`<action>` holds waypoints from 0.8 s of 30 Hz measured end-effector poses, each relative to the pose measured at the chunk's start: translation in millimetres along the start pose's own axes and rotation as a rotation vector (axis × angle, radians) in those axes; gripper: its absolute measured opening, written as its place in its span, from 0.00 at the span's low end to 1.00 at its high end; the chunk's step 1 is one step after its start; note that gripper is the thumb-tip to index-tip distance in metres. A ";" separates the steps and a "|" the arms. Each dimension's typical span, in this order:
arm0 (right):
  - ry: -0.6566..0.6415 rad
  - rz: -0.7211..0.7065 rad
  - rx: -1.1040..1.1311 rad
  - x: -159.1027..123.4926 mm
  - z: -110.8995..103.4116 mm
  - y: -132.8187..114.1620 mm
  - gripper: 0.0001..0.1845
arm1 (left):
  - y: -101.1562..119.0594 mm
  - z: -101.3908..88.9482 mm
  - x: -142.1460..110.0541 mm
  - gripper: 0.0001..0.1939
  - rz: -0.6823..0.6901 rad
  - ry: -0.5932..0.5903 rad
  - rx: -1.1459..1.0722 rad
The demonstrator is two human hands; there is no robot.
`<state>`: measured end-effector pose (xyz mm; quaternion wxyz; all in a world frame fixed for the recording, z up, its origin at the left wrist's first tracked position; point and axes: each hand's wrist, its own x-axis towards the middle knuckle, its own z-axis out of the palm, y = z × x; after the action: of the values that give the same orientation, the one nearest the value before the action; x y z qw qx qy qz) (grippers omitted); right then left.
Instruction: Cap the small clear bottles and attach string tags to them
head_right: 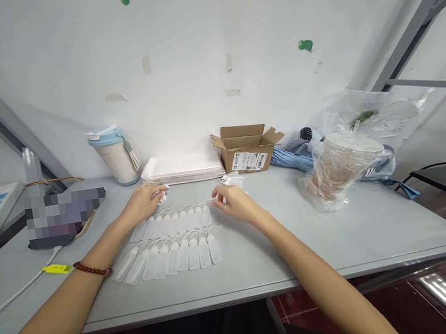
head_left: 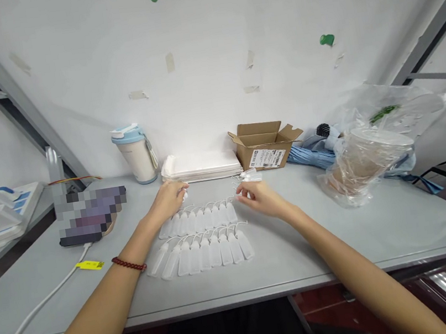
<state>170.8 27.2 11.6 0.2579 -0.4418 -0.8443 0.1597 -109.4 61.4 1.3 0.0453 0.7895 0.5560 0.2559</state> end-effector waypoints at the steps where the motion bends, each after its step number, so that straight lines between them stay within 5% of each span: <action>1: -0.031 -0.049 -0.001 -1.5 2.9 -4.7 0.08 | 1.2 -0.7 -0.1 0.18 -0.006 -0.005 0.000; 5: -0.109 -0.185 -0.048 -6.1 9.5 -16.8 0.08 | 6.4 -3.7 -1.0 0.17 -0.033 0.000 0.004; 16: -0.221 -0.144 -0.072 -5.7 11.9 -15.3 0.12 | 26.7 -4.7 -4.8 0.19 -0.069 0.120 -0.250; 24: -0.023 -0.196 -0.101 -5.8 15.2 -14.3 0.12 | 53.7 -5.6 -13.0 0.16 -0.143 -0.062 -0.678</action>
<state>155.4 13.8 4.5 0.2399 -0.3678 -0.8932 0.0962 -69.3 28.2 20.7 0.3396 0.6960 0.4916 0.3982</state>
